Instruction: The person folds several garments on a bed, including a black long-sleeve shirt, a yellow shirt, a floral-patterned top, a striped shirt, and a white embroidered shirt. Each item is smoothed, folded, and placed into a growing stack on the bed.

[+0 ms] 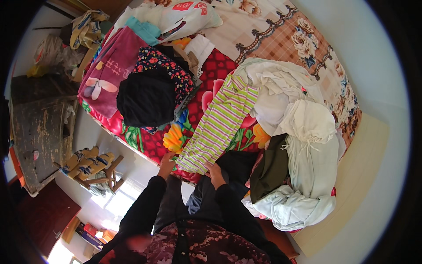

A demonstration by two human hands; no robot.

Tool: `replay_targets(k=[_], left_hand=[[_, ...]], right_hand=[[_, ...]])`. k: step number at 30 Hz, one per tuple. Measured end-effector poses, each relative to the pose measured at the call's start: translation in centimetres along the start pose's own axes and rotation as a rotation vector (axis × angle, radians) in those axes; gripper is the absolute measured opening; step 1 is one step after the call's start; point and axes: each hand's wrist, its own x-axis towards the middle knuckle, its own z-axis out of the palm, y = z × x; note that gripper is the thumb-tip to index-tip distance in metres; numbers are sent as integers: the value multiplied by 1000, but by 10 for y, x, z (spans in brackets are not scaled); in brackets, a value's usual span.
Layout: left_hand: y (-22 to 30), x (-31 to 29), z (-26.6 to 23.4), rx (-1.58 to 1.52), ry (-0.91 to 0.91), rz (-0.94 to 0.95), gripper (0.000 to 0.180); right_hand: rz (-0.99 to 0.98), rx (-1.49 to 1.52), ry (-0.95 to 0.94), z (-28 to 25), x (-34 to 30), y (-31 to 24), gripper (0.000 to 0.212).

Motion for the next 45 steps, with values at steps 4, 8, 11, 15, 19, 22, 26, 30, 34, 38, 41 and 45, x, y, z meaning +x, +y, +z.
replay_targets(k=[4, 8, 11, 15, 19, 22, 26, 30, 34, 38, 41, 45], left_hand=[[38, 9, -6, -253, -220, -70, 59], [34, 12, 11, -416, -475, 54, 56], [35, 13, 4, -255, -816, -206, 50], [50, -1, -24, -683, -823, -304, 45], [104, -11, -49, -1063, -776, -620, 55], [108, -9, -36, -900, -807, -487, 52], [107, -12, -33, -759, -778, -422, 47], [108, -29, -52, -847, -866, -332, 50], [101, -57, -80, -781, -889, -332, 51], [96, -87, -116, -612, -914, -315, 50], [81, -107, -129, -610, -981, -480, 51], [83, -114, -132, -655, -929, -641, 49]], right_hand=[[34, -16, 0, 10, -5, -4, 34], [80, -32, -89, 18, -11, -8, 31], [-109, -16, -163, 12, -11, 3, 39], [-90, 137, -330, 6, -32, -5, 41], [127, 87, -325, -9, -40, -7, 40], [140, 107, -325, -10, -36, -2, 41], [-20, 48, -360, 5, -60, -12, 45], [38, 109, -496, 8, -82, -5, 49], [42, 60, -552, 19, -107, 14, 47], [252, -23, -634, 26, -130, 40, 45], [428, -164, -644, 32, -141, 57, 37], [446, -143, -607, 38, -154, 58, 34]])
